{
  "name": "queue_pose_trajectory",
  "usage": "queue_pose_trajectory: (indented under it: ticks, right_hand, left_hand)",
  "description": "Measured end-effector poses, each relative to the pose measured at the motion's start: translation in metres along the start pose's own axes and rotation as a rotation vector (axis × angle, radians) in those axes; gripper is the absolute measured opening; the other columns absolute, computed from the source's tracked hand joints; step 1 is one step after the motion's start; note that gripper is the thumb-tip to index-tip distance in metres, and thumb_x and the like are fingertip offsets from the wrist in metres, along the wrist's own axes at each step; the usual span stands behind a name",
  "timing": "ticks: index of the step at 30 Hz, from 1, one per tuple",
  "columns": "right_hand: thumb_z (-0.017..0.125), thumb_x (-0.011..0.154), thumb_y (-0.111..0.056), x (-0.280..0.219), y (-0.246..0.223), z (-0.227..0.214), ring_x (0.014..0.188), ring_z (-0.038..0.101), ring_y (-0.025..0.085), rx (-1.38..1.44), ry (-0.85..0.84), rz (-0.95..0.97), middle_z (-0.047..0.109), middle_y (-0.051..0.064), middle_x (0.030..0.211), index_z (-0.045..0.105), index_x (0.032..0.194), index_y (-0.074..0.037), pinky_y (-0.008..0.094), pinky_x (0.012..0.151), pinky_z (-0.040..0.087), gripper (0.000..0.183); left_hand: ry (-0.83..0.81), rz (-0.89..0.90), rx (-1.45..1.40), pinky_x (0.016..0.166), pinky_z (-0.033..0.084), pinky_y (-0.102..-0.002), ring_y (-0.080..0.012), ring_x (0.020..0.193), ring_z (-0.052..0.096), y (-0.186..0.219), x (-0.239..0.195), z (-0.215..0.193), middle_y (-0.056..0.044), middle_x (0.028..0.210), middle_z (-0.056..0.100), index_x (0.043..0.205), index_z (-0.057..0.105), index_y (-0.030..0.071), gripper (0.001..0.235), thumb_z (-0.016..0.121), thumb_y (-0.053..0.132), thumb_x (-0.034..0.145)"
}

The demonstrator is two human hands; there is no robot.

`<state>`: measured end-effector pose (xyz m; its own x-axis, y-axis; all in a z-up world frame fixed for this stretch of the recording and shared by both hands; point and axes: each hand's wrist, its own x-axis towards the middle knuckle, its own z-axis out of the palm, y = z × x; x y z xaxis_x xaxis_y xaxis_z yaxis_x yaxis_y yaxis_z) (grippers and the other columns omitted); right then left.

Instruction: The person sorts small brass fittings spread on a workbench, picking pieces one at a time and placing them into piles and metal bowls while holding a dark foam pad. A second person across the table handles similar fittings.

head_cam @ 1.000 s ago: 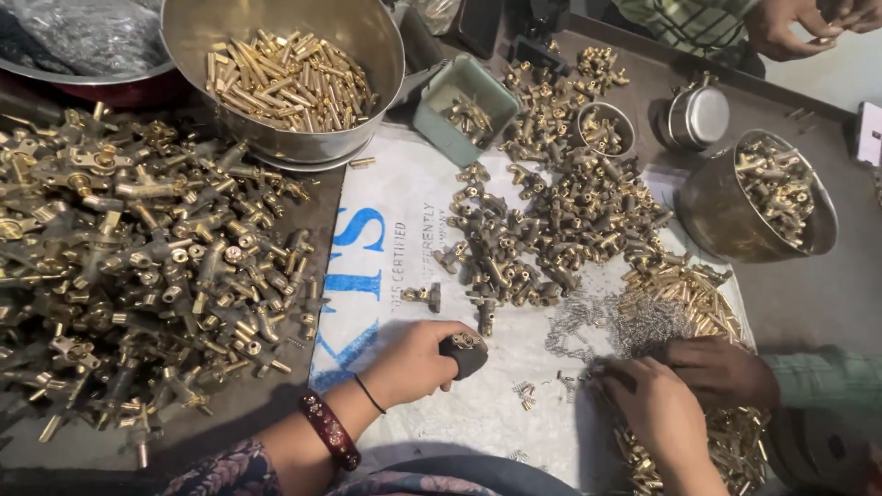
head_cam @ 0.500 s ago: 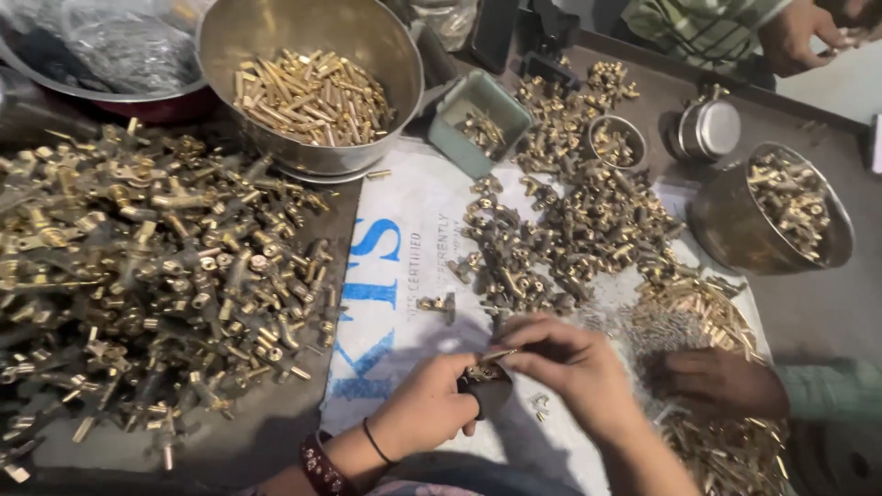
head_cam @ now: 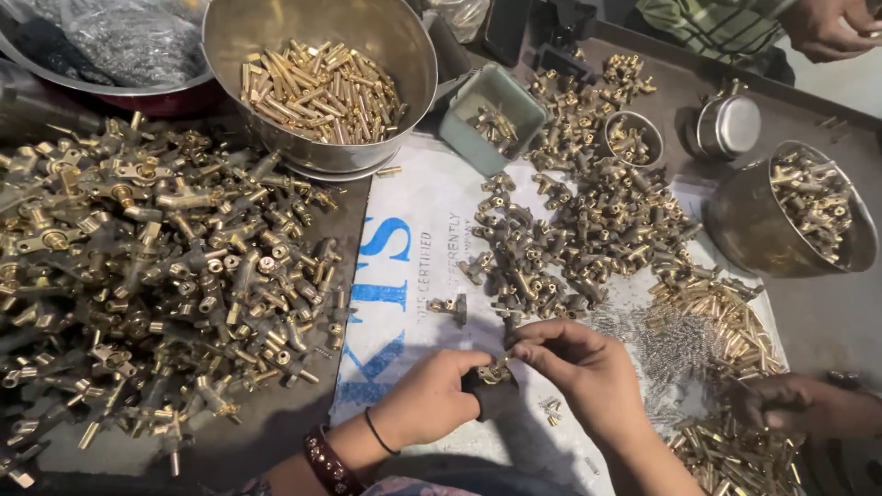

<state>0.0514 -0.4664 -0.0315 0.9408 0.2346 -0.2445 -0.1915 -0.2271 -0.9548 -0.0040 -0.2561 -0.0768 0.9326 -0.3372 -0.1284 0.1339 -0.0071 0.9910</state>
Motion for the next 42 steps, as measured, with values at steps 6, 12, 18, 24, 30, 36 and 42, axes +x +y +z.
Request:
queue_pose_trajectory:
  ticks: [6,12,18,24,30,36,42]
  right_hand:
    - [0.077,0.084,0.001,-0.003,0.002,0.002,0.084,0.072,0.014,-0.024,-0.088,0.011,0.079,0.009,0.091,0.077,0.098,0.003,0.03,0.079,0.059,0.015]
    - [0.081,0.079,-0.005,-0.02,-0.023,0.019,0.094,0.073,0.012,-0.567,-0.006,-0.502,0.077,0.005,0.096,0.076,0.093,-0.002,0.029,0.085,0.057,0.015]
    - [0.077,0.087,-0.003,-0.006,0.005,-0.001,0.1,0.074,0.019,-0.096,-0.251,-0.231,0.078,0.012,0.107,0.079,0.102,0.002,0.034,0.089,0.059,0.016]
    - [0.08,0.081,-0.003,-0.013,-0.005,-0.019,0.11,0.07,0.018,-0.143,-0.21,-0.277,0.075,0.013,0.114,0.064,0.127,-0.003,0.032,0.1,0.053,0.049]
    - [0.074,0.086,-0.006,-0.033,0.044,-0.095,0.102,0.08,0.017,-0.722,0.099,0.083,0.082,0.003,0.112,0.079,0.105,-0.013,0.034,0.093,0.064,0.021]
    - [0.078,0.072,-0.014,-0.068,0.045,-0.059,0.092,0.074,0.026,-0.987,-0.129,-0.394,0.075,0.003,0.104,0.08,0.101,-0.019,0.036,0.079,0.059,0.029]
    - [0.075,0.078,-0.02,-0.063,0.042,-0.051,0.091,0.072,0.028,-1.059,-0.104,-0.519,0.074,0.004,0.1,0.08,0.101,-0.018,0.038,0.075,0.059,0.024]
  left_hand:
    - [0.073,-0.021,0.087,0.057,0.046,-0.031,-0.0082,0.06,0.054,0.015,-0.003,-0.001,-0.004,0.065,0.063,0.097,0.074,0.005,0.018,0.074,0.014,0.081]
    - [0.005,0.131,-0.073,0.063,0.05,-0.027,-0.005,0.07,0.059,-0.019,0.004,0.003,0.001,0.076,0.067,0.102,0.074,0.002,0.017,0.073,0.012,0.087]
    - [-0.239,-0.103,-0.502,0.049,0.037,-0.022,-0.0048,0.056,0.051,-0.018,0.003,0.001,0.002,0.071,0.06,0.107,0.073,0.002,0.019,0.07,0.017,0.095]
    - [-0.064,-0.286,-0.467,0.042,0.036,-0.021,-0.0066,0.049,0.057,-0.026,0.009,-0.002,-0.001,0.066,0.066,0.092,0.074,0.0,0.037,0.06,0.033,0.099]
    - [0.047,-0.293,-0.472,0.037,0.035,-0.023,-0.0088,0.046,0.057,0.002,0.009,-0.009,-0.003,0.062,0.061,0.083,0.071,-0.002,0.048,0.056,0.039,0.101]
    - [0.033,-0.264,-0.498,0.036,0.037,-0.024,-0.0116,0.045,0.06,-0.008,0.011,-0.007,-0.005,0.062,0.062,0.081,0.071,-0.002,0.053,0.05,0.042,0.101]
    - [0.073,-0.297,-0.471,0.038,0.039,-0.025,-0.0129,0.049,0.062,-0.014,0.016,-0.011,-0.004,0.066,0.063,0.081,0.071,-0.002,0.055,0.054,0.047,0.099]
